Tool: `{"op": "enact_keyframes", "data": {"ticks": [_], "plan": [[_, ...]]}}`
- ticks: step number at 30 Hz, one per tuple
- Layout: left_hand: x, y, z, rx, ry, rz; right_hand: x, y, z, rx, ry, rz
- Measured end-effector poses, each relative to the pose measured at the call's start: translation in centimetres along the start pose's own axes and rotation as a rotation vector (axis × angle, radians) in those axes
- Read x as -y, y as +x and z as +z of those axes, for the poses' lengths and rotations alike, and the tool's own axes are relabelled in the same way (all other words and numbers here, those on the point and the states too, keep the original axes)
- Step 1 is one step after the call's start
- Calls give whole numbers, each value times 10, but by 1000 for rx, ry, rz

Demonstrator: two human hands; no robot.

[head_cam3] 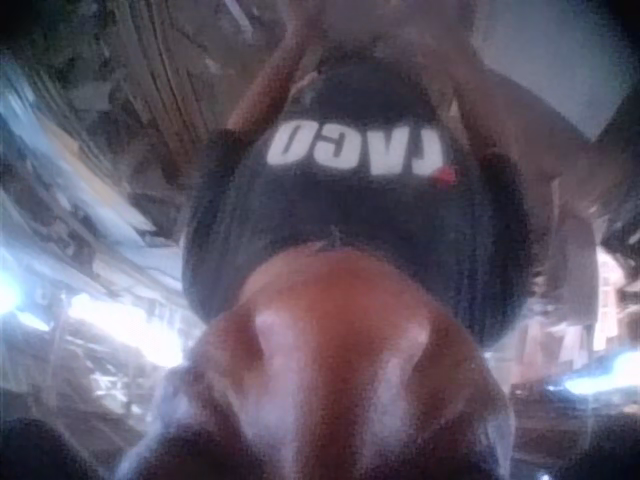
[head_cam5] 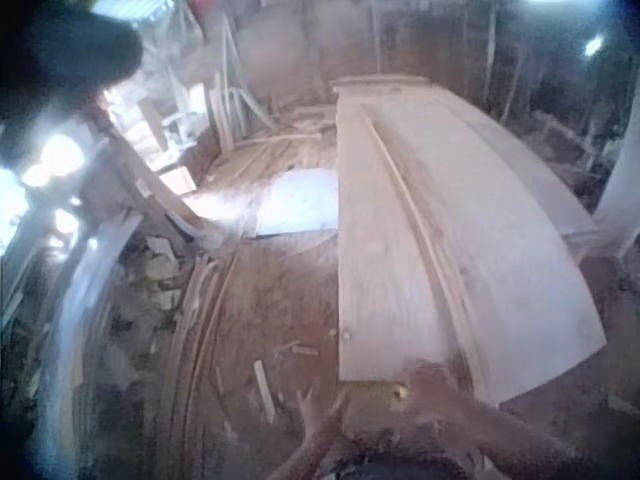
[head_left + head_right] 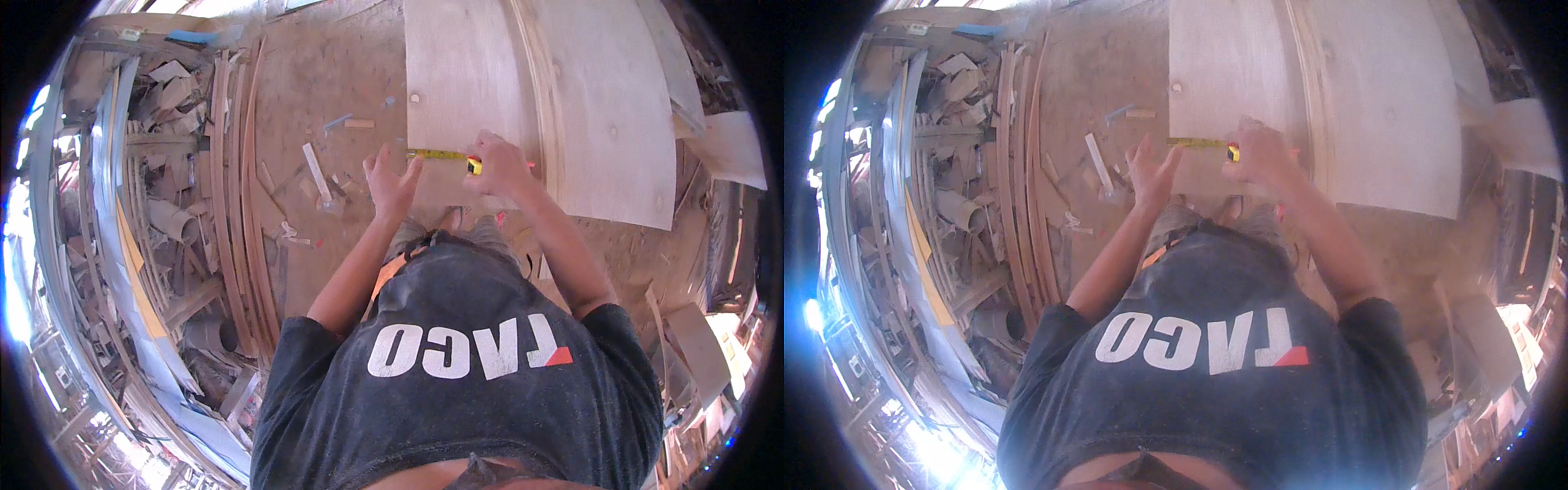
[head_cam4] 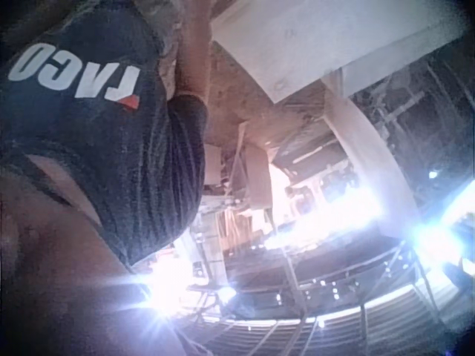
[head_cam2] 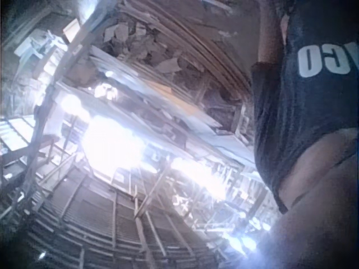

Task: The person measures and marks a large wooden board using a tape measure and pencil, then positions and hammers a curved wooden piece onto the board. The person repeatedly measures, marks, and adjusts the wood pieces on the workbench.

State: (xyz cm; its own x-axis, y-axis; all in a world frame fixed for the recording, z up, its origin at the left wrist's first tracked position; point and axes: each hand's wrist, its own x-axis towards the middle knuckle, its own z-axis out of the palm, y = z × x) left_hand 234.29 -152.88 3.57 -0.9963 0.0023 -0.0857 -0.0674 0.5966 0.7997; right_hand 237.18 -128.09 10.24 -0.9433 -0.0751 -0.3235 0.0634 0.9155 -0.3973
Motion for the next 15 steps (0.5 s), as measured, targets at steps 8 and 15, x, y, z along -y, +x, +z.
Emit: {"op": "enact_keyframes", "data": {"ticks": [8,15], "plan": [[-6,41,14,45,253,436,-11,-13,5,-41,-52,4],[-27,116,42,670,259,1117,10,-30,-6,-22,-24,135]]}}
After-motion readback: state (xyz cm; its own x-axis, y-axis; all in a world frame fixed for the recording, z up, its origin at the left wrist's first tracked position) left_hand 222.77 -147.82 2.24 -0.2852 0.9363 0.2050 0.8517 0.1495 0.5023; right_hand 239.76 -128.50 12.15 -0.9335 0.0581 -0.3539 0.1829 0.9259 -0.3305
